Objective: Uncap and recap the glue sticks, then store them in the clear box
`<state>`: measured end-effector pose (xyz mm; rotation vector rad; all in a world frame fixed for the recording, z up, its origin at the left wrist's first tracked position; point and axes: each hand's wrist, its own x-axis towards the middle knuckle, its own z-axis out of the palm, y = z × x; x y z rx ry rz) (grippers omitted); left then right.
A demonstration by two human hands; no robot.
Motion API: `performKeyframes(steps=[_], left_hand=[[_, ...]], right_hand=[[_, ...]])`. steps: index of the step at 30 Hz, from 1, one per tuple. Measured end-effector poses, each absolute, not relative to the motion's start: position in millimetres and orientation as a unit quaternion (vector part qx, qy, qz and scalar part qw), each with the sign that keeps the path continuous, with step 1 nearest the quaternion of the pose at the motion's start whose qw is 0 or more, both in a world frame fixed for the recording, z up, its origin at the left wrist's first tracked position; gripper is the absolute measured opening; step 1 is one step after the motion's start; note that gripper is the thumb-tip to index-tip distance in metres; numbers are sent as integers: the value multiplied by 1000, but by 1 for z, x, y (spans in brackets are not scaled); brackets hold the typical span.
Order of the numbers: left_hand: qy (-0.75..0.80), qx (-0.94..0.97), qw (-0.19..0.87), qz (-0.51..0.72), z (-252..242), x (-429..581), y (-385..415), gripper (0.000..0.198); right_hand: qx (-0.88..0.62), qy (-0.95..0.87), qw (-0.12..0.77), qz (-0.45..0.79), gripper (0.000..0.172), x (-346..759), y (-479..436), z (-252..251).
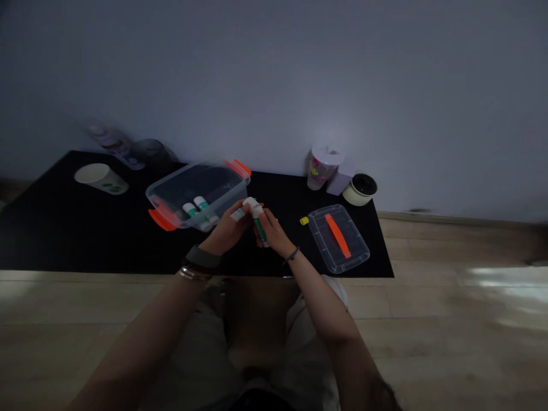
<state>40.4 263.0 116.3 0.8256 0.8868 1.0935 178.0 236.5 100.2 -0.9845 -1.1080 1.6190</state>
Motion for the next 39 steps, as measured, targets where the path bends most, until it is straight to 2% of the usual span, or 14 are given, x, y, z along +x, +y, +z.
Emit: performKeyframes(steps=[4,8,11,19,23,28,35,39], left_hand=[[419,416,644,486,114,39,263,37],[440,512,575,463,115,34,263,48],[436,567,546,437,114,32,262,45],[436,552,569,426,111,36,259,41],[445,520,557,470,110,37,262,34],[468,471,559,497,106,38,267,43],[475,483,580,452,105,39,265,53],[460,517,587,420,104,40,262,59]], right_hand=[[-454,-485,431,611,46,182,239,98],[-507,-562,368,540,38,188,242,93],[-535,-577,351,508,34,190,243,90],[-603,-621,339,369,22,190,240,97],[-664,-668,224,251,16,184,235,100],[-651,-735,95,164,22,174,228,104],[-604,-784,-9,140,29,167,219,118],[-605,-783,-34,141,31,169,219,122]])
